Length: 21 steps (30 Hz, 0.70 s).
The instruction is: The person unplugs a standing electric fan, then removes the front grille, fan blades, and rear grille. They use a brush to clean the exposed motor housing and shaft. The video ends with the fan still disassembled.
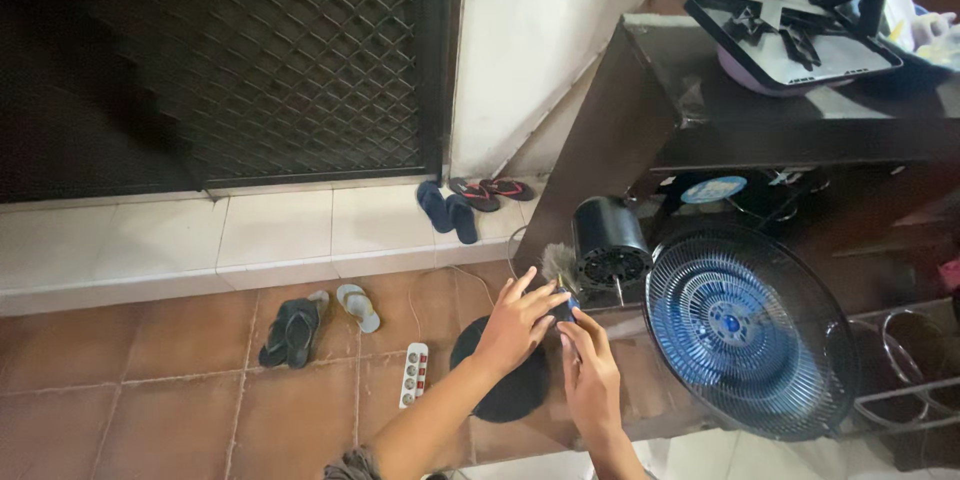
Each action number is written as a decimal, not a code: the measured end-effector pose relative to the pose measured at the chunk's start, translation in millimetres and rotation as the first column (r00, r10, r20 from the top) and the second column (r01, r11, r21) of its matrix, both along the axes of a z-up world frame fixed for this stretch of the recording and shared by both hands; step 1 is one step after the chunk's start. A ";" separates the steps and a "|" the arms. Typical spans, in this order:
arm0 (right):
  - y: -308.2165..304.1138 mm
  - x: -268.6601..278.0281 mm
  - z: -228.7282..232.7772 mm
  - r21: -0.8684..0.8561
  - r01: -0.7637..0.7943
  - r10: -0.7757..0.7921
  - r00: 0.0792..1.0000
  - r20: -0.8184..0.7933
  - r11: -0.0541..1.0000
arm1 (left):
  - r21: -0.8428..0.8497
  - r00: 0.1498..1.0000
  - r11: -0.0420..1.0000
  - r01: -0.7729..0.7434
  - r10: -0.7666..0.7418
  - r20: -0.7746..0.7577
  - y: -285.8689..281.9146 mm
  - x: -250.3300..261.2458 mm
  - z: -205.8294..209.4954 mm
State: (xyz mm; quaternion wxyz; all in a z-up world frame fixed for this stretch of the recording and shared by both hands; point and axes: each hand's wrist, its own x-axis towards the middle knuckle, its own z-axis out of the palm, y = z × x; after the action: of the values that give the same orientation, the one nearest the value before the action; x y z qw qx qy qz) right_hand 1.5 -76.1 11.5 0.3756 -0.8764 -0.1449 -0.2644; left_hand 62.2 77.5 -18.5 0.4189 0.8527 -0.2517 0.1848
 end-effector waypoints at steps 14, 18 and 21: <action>-42.4 -31.0 -38.8 0.039 0.081 -0.073 0.981 -0.181 0.996 | 0.069 0.992 0.991 0.113 -0.108 -0.071 -32.7 -20.6 -42.7; -59.4 -30.6 -36.3 0.034 0.113 -0.102 0.966 -0.238 0.993 | 0.074 0.990 0.990 0.123 -0.117 -0.084 -48.4 -23.0 -44.5; -69.7 -24.8 -32.8 0.000 0.028 -0.028 0.996 -0.085 1.000 | 0.074 0.993 0.992 0.101 -0.096 -0.073 -57.2 -24.2 -43.2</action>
State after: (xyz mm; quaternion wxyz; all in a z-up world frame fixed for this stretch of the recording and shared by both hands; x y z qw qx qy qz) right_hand -23.4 -145.8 -21.3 0.3780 -0.8886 -0.1163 -0.2323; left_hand 37.9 20.4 -61.7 0.4027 0.8606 -0.2860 0.1245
